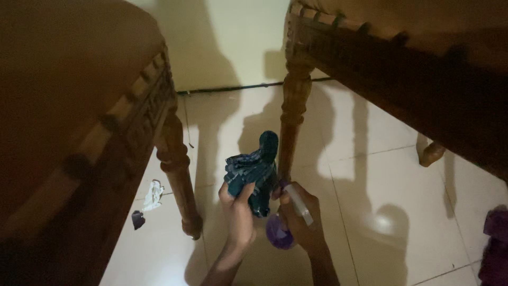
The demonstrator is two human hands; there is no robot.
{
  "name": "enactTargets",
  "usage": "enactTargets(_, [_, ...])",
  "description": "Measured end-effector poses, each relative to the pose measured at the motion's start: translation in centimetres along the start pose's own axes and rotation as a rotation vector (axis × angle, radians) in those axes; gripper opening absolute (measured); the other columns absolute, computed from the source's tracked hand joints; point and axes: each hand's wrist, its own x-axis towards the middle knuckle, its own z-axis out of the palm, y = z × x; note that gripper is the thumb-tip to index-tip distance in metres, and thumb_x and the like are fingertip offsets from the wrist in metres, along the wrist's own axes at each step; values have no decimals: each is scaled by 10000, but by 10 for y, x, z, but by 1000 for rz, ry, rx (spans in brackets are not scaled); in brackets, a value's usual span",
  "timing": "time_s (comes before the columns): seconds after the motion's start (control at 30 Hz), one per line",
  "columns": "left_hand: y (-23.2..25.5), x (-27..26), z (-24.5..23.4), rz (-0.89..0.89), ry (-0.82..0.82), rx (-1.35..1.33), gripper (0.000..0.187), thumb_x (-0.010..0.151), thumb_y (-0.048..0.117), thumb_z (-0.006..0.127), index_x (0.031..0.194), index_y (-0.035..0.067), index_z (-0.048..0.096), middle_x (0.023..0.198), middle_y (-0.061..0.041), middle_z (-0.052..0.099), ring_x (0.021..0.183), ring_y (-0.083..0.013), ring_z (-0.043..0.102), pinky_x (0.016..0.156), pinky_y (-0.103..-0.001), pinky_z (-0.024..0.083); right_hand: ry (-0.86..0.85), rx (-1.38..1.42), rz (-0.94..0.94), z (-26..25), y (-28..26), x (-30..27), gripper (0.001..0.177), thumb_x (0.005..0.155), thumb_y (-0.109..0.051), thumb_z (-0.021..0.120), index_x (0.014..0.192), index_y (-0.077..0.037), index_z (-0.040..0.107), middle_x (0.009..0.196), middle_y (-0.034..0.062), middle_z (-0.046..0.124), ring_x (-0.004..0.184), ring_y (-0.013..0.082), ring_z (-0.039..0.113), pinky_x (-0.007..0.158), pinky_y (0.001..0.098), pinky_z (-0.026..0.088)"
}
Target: The person cleans a wooden chair by spraying a cleaning solution from a purple bottle onto a cloth and wiping the chair's legs, seat, and backrest. The person moves between different parts of the chair to clean them thoroughly.
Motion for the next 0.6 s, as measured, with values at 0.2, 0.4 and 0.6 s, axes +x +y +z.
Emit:
enactTargets(0.2, [-22,21,-5,104,-33,4,387,908,76,667,1277,5,571,1206,-68,680,1103,-188,632,1008,-373,479,26,-1,-105,-3,7,13,257,1001,-262,604,1012,-14,672,642,16,598,521,76,539,457,254,436])
enactTargets(0.4, [-53,84,33,596,-386,-47,298,1101,230,539,1270,-5,608,1114,-66,680,912,-168,683,749,-320,596,133,-21,-121,-11,-1,23,283,1005,-229,564,1061,3,715,663,38,615,529,79,529,466,249,413])
enactTargets(0.6, [-47,91,82,171,-374,411,450,1133,395,513,1224,-41,577,949,-185,685,740,-201,619,602,-336,531,195,-78,-243,-16,-8,41,428,1053,-378,524,1132,-2,712,798,71,712,525,82,609,467,240,474])
